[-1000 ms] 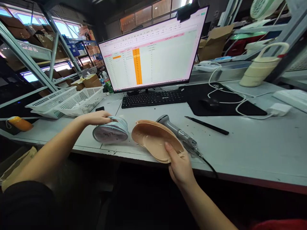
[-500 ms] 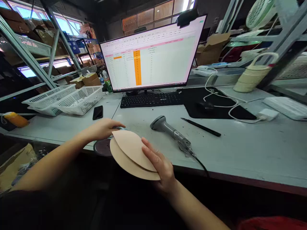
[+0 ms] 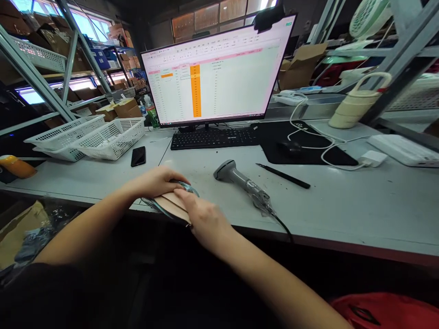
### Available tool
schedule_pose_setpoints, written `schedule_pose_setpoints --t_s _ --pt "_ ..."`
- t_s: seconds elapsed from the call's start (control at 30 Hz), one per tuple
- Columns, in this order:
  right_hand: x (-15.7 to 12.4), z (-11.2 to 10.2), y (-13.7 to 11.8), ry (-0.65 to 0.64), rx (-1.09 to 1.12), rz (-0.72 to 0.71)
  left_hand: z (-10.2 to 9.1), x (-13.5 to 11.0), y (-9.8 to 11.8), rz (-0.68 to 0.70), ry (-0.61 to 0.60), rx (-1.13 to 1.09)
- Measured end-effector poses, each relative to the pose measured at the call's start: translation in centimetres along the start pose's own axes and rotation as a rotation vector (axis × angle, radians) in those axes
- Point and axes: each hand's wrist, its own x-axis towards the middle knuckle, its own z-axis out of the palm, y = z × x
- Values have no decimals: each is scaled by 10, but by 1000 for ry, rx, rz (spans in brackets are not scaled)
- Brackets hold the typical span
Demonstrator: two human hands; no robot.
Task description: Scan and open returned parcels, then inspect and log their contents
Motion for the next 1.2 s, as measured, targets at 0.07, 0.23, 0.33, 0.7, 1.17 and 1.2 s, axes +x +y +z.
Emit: schedule_pose_setpoints --t_s 0.07,0.23,0.33,0.7,1.17,1.2 --pt "4 -9 2 44 -79 5 0 1 -6 0 11 -55" --pt "-14 -28 6 127 -226 -9 3 -7 -12 -23 76 -75" --pt "-18 -26 8 35 -162 -11 9 -7 -4 16 103 -74" --pt "-5 -28 12 -608 520 400 32 -18 5 123 238 17" --pt "32 -27 55 -503 91 245 25 -1 -19 280 229 175" --pt "32 -26 57 -509 182 234 26 2 -21 250 210 184"
